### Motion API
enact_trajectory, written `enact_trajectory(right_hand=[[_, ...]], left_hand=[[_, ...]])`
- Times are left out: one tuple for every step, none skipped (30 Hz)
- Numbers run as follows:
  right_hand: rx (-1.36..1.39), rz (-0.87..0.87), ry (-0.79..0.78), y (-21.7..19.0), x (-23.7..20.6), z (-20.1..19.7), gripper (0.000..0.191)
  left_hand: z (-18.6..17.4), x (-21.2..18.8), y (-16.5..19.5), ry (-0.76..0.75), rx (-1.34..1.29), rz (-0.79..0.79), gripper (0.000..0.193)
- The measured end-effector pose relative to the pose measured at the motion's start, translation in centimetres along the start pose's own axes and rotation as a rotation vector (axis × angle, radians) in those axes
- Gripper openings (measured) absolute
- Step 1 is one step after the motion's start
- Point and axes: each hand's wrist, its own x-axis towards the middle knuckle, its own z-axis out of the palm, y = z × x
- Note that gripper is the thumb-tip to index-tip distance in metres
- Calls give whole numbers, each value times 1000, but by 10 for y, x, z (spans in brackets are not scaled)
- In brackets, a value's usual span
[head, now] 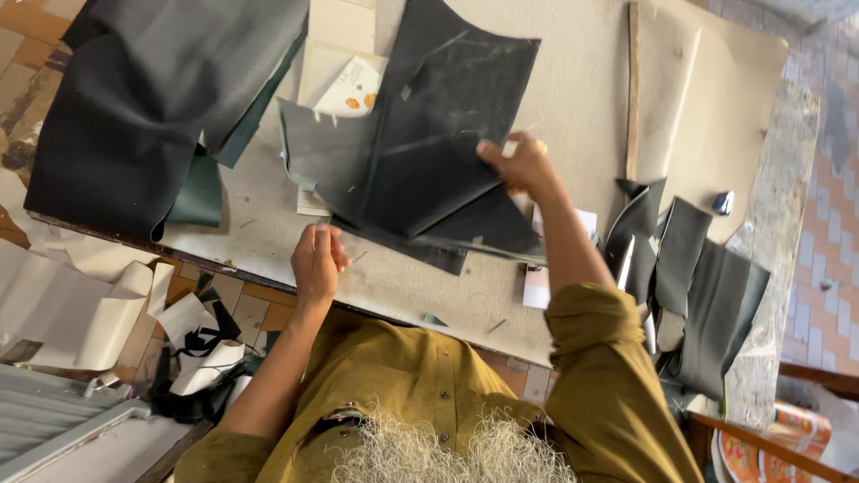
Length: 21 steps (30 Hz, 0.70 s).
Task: The person uses shears to cut a large sheet of black material on a workbench. They align a printed template, cut along marked lines, and trim the material into strips and shapes. The person also handles paper templates and organizes cut pieces on the table.
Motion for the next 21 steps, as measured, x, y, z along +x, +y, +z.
enact_trajectory(right_hand=[[64, -11, -37, 19, 5, 13, 88], [127, -24, -73, 36, 8, 25, 82], [76, -107, 5, 50, 13, 31, 79], [21, -188, 78, 64, 15, 36, 77], [-32, -262, 144, 79, 11, 43, 75], [-43, -347, 216, 92, 4, 52, 71], [-53, -436, 296, 102, -3, 60, 67], [-67, -529, 382, 108, -11, 66, 63], [-38, -614, 471, 114, -21, 75, 58], [-11, -688, 566, 119, -34, 85, 54], [20, -772, 542, 125, -46, 91, 54], [44, -835, 541, 133, -58, 91, 53], [112, -762, 460, 141, -69, 92, 50], [194, -686, 379, 152, -81, 86, 47], [233, -631, 384, 168, -91, 74, 42], [275, -593, 376, 180, -98, 63, 37], [316, -575, 350, 190, -101, 54, 33], [381, -520, 418, 202, -102, 42, 31], [439, -473, 486, 217, -102, 26, 30], [422, -445, 571, 235, -101, 7, 26], [403, -414, 651, 256, -105, -9, 25]], left_hand=[[0, -7, 1, 58, 73, -1, 37], [2, -13, 3, 47, 147, 85, 34], [6, -17, 5, 37, 218, 170, 30], [10, -19, 9, 29, 290, 249, 27], [16, -20, 14, -5, 358, 300, 23], [23, -17, 19, -46, 428, 353, 19], [30, -11, 26, -89, 495, 415, 14], [39, -4, 34, -72, 592, 567, 12], [47, 3, 41, -57, 684, 721, 15], [58, 7, 47, -56, 770, 877, 21], [66, 9, 52, -71, 795, 899, 23], [78, 13, 57, -113, 805, 934, 26], [90, 13, 59, -159, 827, 973, 28], [102, 11, 59, -207, 852, 1010, 30], [114, 9, 57, -266, 897, 1020, 35], [125, 8, 54, -304, 953, 1029, 41], [137, 7, 48, -341, 1041, 978, 46], [146, 7, 42, -355, 1136, 925, 53], [153, 7, 35, -357, 1226, 874, 60], [159, 9, 28, -365, 1224, 829, 62], [160, 9, 20, -373, 1225, 780, 65]])
